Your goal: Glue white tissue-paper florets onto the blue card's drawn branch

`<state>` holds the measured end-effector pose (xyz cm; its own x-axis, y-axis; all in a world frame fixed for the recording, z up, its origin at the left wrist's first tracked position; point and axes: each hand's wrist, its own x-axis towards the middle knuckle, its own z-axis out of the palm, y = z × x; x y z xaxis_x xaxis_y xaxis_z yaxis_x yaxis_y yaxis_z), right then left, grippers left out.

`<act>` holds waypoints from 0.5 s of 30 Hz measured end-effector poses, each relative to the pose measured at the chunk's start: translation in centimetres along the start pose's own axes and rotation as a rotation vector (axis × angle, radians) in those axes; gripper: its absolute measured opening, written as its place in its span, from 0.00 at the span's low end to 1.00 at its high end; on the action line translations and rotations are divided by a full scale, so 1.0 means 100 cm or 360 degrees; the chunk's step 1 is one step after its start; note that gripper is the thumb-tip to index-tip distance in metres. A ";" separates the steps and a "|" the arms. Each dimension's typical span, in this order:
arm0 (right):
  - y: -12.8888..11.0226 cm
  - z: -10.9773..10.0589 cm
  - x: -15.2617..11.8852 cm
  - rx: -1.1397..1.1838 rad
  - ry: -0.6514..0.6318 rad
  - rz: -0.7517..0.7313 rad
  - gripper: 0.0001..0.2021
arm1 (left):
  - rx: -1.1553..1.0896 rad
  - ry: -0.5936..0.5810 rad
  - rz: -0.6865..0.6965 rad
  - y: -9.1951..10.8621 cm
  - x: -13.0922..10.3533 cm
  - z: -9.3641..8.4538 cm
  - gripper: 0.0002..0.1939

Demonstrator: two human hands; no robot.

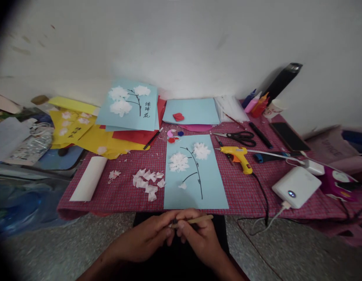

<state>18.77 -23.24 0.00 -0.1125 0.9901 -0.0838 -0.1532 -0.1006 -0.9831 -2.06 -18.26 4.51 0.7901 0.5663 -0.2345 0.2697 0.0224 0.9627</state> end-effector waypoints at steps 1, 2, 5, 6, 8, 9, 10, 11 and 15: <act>0.001 -0.001 -0.001 0.0089 -0.0062 0.0027 0.05 | -0.0063 -0.0018 -0.0012 0.000 0.001 0.000 0.23; 0.001 -0.003 -0.001 0.0157 -0.0139 0.0052 0.04 | -0.0147 -0.0046 -0.0027 0.000 0.001 0.000 0.23; 0.001 -0.006 -0.002 0.0253 -0.0260 0.0115 0.02 | -0.0362 -0.0129 -0.0075 -0.005 0.001 0.000 0.26; 0.001 -0.007 -0.002 0.0256 -0.0243 0.0129 0.03 | -0.0396 -0.0141 -0.0077 -0.007 0.001 0.000 0.26; 0.001 -0.006 -0.002 0.0235 -0.0179 0.0129 0.03 | -0.0414 -0.0139 -0.0073 -0.010 0.001 0.000 0.26; 0.002 -0.006 -0.002 0.0210 -0.0160 0.0124 0.03 | -0.0406 -0.0133 -0.0068 -0.011 0.000 0.000 0.26; 0.002 -0.005 -0.002 0.0176 -0.0149 0.0121 0.03 | -0.0391 -0.0122 -0.0062 -0.012 0.000 0.000 0.25; 0.002 -0.004 -0.002 0.0140 -0.0140 0.0115 0.04 | -0.0375 -0.0111 -0.0055 -0.013 -0.001 0.000 0.26; 0.001 -0.002 0.001 -0.0008 -0.0084 0.0093 0.09 | -0.0272 -0.0033 -0.0012 -0.012 -0.002 0.000 0.25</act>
<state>18.91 -23.15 -0.17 -0.1725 0.9760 -0.1327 -0.1397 -0.1576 -0.9776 -2.49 -18.40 3.43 0.8001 0.5483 -0.2432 0.1797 0.1676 0.9693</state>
